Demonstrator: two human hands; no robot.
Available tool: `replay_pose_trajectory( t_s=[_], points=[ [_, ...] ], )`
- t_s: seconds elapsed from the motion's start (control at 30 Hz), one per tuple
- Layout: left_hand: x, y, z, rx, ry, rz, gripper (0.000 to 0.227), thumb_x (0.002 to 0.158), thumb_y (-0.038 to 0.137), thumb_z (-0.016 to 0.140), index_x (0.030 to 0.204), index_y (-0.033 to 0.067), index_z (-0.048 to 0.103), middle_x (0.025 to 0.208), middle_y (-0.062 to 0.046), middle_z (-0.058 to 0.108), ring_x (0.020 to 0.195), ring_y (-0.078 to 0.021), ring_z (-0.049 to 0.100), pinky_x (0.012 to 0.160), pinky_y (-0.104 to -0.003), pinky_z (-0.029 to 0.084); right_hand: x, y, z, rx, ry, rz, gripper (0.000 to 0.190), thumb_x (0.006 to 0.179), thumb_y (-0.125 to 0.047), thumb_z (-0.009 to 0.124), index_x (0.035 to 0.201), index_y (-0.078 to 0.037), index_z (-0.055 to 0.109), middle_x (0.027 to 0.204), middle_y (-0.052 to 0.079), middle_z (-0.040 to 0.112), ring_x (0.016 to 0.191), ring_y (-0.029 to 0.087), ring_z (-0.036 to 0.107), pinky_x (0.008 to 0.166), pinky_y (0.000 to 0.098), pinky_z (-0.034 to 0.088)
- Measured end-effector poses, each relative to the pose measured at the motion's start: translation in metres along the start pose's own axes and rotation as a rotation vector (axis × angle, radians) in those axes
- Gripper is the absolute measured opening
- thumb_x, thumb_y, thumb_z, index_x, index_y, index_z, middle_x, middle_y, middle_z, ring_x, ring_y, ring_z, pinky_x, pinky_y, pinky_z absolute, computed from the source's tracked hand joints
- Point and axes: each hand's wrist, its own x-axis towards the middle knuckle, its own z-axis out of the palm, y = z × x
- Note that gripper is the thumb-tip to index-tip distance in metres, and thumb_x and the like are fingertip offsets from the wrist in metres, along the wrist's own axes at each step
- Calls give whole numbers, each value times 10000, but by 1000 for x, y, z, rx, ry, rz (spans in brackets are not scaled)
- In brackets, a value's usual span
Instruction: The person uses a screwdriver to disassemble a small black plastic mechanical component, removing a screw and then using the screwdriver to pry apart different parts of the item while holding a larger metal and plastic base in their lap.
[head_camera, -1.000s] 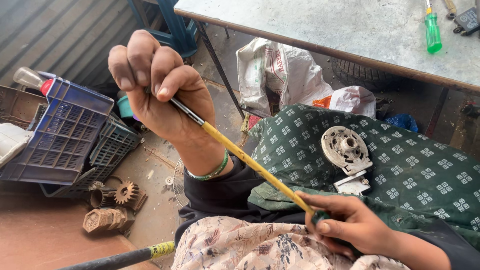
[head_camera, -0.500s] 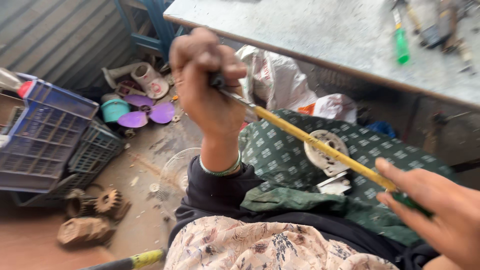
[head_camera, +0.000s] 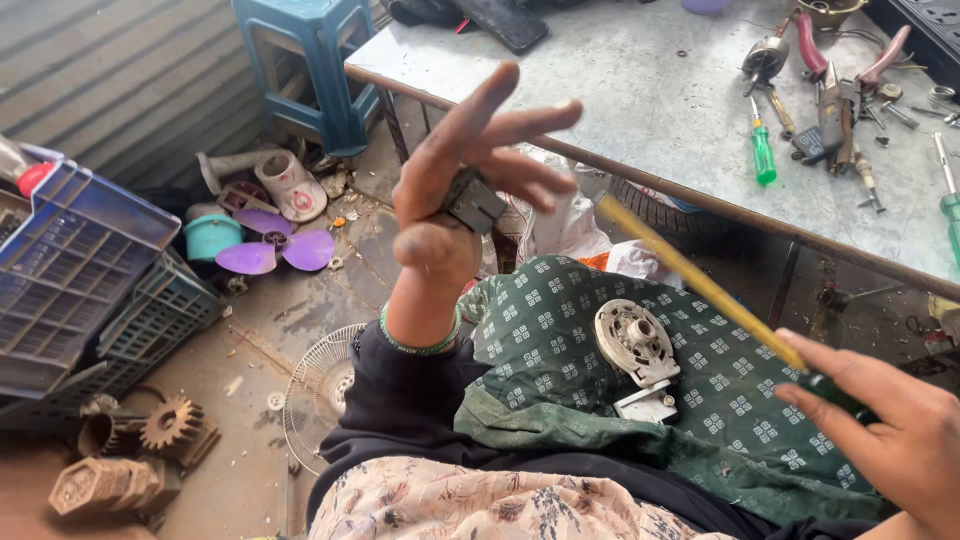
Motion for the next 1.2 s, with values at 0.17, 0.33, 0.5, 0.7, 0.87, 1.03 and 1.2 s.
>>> replay_pose_trajectory(
  t_s=[0.17,0.33,0.5,0.7,0.87,1.03,1.2],
  points=[
    [6,17,9,-66,-200,-200,1289,770,935,454,1574,-18,125,1381,-336,629,848,-256,839,570,-280,707,-6,-6,15,402,305,24,365,955,-33,725,1307,13,643,885,137,661,634,152,566,634,292,454],
    [0,-4,39,-311,-483,-493,1128,949,831,422,1642,89,-70,1551,-316,506,831,-246,817,504,-238,636,-7,-25,24,955,309,-121,246,1006,83,555,1139,-71,416,1106,153,573,718,104,549,602,246,472],
    [-27,-44,78,-600,-752,-903,1011,994,738,408,1649,187,-130,1600,-310,463,834,-284,801,533,-286,651,-7,-45,32,1128,174,-37,217,943,46,691,1117,-31,587,1027,96,587,649,73,526,524,207,415],
    [-62,-75,118,-601,-893,-1311,1040,892,766,400,1628,227,-99,1480,-254,520,774,-300,799,515,-292,644,14,-54,47,706,222,-239,282,860,14,744,1114,35,623,1038,78,629,967,167,606,845,301,487],
    [-74,-83,124,-558,-724,-1537,1055,860,814,275,1644,199,-74,1353,-292,591,797,-297,795,483,-273,613,19,-38,52,651,136,-164,221,931,-37,785,1102,6,651,990,45,648,916,136,632,813,273,504],
    [-66,-88,113,-660,-665,-1413,1052,891,808,318,1651,151,7,1481,-274,507,954,-321,759,537,-298,622,22,-22,65,1213,-60,207,164,993,-97,698,1118,-18,626,818,46,620,578,79,508,512,214,392],
    [-62,-87,105,-195,-714,-874,974,982,692,548,1610,45,180,1686,-235,266,1533,-342,356,1200,-458,399,22,-18,71,1894,-25,322,204,1030,-139,650,1191,-40,572,727,36,545,496,71,463,394,225,372]
  ],
)
